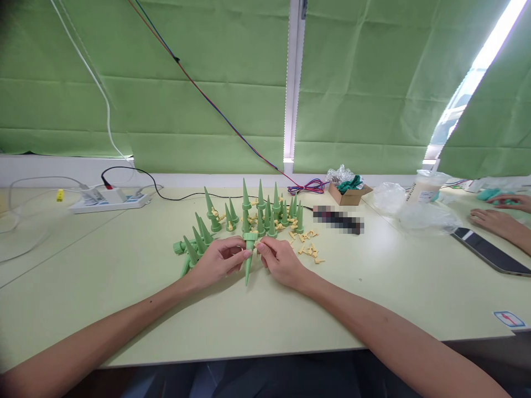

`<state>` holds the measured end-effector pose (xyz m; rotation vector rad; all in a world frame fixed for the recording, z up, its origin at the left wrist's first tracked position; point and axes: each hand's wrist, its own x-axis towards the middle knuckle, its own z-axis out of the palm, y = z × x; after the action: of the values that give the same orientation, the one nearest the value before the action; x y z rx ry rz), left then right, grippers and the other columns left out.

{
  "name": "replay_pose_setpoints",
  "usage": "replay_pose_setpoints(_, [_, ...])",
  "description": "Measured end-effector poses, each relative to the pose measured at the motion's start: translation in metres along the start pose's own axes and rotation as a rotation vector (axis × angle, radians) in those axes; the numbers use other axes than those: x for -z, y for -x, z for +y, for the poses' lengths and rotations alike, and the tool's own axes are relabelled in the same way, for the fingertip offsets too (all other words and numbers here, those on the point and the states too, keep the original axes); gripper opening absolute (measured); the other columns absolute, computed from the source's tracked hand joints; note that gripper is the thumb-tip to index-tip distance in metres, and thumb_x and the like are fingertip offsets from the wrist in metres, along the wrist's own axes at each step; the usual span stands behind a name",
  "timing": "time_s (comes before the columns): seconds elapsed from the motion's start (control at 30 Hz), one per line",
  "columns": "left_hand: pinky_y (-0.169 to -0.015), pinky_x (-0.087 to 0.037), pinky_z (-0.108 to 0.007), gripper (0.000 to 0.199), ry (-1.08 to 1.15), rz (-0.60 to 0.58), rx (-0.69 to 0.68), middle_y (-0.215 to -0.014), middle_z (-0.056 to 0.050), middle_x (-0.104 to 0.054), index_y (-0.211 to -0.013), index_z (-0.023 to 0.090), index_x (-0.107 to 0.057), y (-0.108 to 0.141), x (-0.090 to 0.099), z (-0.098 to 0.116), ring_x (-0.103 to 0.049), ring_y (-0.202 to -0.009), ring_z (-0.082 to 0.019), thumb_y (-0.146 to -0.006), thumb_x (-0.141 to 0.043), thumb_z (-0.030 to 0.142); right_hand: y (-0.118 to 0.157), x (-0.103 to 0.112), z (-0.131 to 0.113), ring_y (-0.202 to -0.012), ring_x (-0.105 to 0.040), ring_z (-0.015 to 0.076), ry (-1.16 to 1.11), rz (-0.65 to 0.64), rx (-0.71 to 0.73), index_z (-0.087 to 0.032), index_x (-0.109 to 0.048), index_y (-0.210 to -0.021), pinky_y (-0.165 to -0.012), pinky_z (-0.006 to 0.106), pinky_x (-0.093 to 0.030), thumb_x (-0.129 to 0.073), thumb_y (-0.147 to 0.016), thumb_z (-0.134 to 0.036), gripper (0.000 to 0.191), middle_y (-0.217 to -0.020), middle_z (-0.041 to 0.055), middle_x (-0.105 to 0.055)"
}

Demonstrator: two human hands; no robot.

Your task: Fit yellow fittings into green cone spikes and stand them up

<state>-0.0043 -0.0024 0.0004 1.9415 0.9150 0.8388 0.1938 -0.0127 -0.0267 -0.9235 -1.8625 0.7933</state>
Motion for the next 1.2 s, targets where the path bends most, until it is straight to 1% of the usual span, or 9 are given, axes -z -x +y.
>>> replay_pose_setpoints(0.1, [-0.052, -0.039, -0.021, 0.030, -0.049, 0.014, -0.036, -0.069, 0.002, -0.052, -0.070, 0.016, -0.058, 0.000, 0.000, -0.001, -0.048, -0.056, -0.009, -0.088, -0.062, 0.040, 0.001, -0.001, 0.000, -0.045, -0.042, 0.0099, -0.057, -0.013, -0.021, -0.020, -0.046, -0.068, -0.050, 0.024, -0.037, -0.036, -0.101, -0.050, 0.045, -0.052, -0.0033, -0.048])
replay_pose_setpoints(0.23, [-0.054, -0.040, -0.021, 0.031, -0.130, 0.043, -0.093, -0.070, 0.001, -0.053, -0.068, 0.015, -0.057, 0.000, 0.000, -0.003, -0.049, -0.060, -0.010, -0.088, -0.063, 0.038, 0.001, -0.002, 0.001, -0.039, -0.040, 0.0085, -0.131, -0.026, -0.071, -0.019, -0.046, -0.067, -0.045, 0.023, -0.035, -0.035, -0.101, -0.051, 0.048, -0.046, -0.0047, -0.045])
replay_pose_setpoints(0.37, [-0.055, -0.040, -0.021, 0.032, -0.193, 0.075, -0.158, -0.071, 0.000, -0.053, -0.066, 0.015, -0.057, 0.000, 0.000, -0.005, -0.049, -0.064, -0.011, -0.088, -0.064, 0.038, 0.001, -0.003, 0.003, -0.035, -0.038, 0.0076, -0.215, -0.042, -0.131, -0.019, -0.048, -0.065, -0.040, 0.021, -0.033, -0.034, -0.101, -0.053, 0.051, -0.043, -0.0050, -0.045])
replay_pose_setpoints(0.53, [-0.053, -0.039, -0.020, 0.031, -0.232, 0.114, -0.252, -0.073, -0.001, -0.054, -0.066, 0.014, -0.059, -0.002, -0.002, -0.006, -0.047, -0.063, -0.010, -0.087, -0.066, 0.037, 0.001, -0.003, 0.001, -0.029, -0.036, 0.0071, -0.279, -0.048, -0.208, -0.019, -0.048, -0.061, -0.035, 0.020, -0.029, -0.035, -0.099, -0.054, 0.054, -0.039, -0.0055, -0.044])
replay_pose_setpoints(0.7, [-0.053, -0.039, -0.020, 0.027, -0.284, 0.131, -0.329, -0.075, -0.001, -0.054, -0.069, 0.014, -0.060, -0.001, -0.003, -0.007, -0.045, -0.060, -0.008, -0.087, -0.067, 0.034, 0.000, -0.003, -0.001, -0.028, -0.036, 0.0073, -0.322, -0.047, -0.243, -0.019, -0.045, -0.055, -0.033, 0.020, -0.027, -0.037, -0.099, -0.053, 0.056, -0.036, -0.0053, -0.042])
replay_pose_setpoints(0.87, [-0.054, -0.039, -0.021, 0.026, -0.348, 0.164, -0.420, -0.076, -0.001, -0.055, -0.070, 0.015, -0.057, 0.000, -0.003, -0.010, -0.043, -0.058, -0.008, -0.087, -0.067, 0.031, 0.002, -0.004, -0.002, -0.028, -0.036, 0.0072, -0.312, -0.054, -0.214, -0.020, -0.042, -0.051, -0.034, 0.020, -0.029, -0.037, -0.100, -0.049, 0.057, -0.034, -0.0052, -0.041])
replay_pose_setpoints(1.03, [-0.057, -0.041, -0.022, 0.023, -0.387, 0.195, -0.525, -0.077, -0.002, -0.057, -0.070, 0.016, -0.056, 0.001, -0.003, -0.012, -0.047, -0.062, -0.009, -0.087, -0.068, 0.026, 0.001, -0.003, -0.004, -0.030, -0.035, 0.0070, -0.265, -0.063, -0.196, -0.020, -0.038, -0.049, -0.038, 0.021, -0.032, -0.034, -0.101, -0.044, 0.057, -0.034, -0.0050, -0.041])
replay_pose_setpoints(1.2, [-0.055, -0.041, -0.021, 0.015, -0.396, 0.197, -0.540, -0.085, -0.003, -0.060, -0.076, 0.016, -0.061, 0.000, -0.003, -0.013, -0.045, -0.058, -0.007, -0.088, -0.066, 0.023, 0.001, -0.002, -0.006, -0.032, -0.036, 0.0073, -0.205, -0.068, -0.180, -0.021, -0.036, -0.048, -0.043, 0.022, -0.035, -0.032, -0.102, -0.039, 0.057, -0.034, -0.0046, -0.041])
